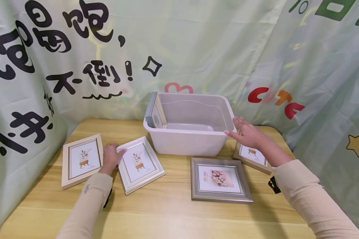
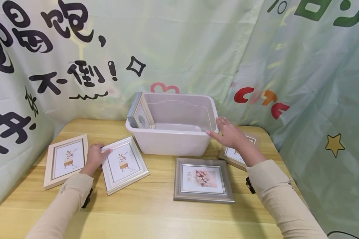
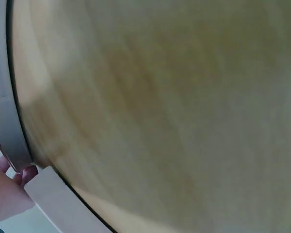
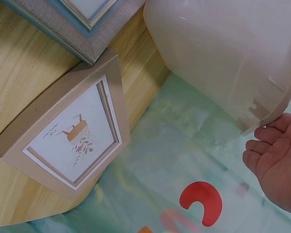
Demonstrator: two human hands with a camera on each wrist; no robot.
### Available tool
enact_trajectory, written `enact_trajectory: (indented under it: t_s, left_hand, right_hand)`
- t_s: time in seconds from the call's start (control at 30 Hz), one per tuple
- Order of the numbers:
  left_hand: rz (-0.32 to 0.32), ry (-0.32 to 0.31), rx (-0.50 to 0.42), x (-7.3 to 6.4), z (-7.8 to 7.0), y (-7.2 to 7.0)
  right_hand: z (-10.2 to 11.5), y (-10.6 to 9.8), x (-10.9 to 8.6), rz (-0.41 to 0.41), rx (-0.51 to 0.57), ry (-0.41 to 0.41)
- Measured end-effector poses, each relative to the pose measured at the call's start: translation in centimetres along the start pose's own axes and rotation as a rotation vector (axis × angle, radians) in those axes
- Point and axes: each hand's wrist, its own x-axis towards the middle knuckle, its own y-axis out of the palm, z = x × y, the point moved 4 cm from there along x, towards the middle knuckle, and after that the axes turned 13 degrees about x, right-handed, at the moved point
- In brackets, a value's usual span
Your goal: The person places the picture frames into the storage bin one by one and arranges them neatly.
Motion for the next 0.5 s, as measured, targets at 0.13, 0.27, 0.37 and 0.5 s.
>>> enact_trajectory:
  t_s: [0.13,0.27,0.37,0.5]
  left_hand:
    - [0.041,-0.025,-0.006,-0.2,-0.1,0.0]
    - [0.073,-0.034,0.011,-0.3,-0.4,-0.2]
    - [0.113,-0.031,0.019,-0.3,-0.6,-0.7]
    - [0.144,-0.035,0.001,-0.2,-0.7,-1.5]
  right_hand:
    - [0.1,0.0,0.0,-0.001,-0.006,-0.004]
    - [0.1,0.0,0.1,-0.006,-0.010,-0.012]
    - [-0.1,0.0,0.1,-0.005,-0.002,-0.011]
    - [-0.1,0.1,0.1,0.003,0.008,-0.007]
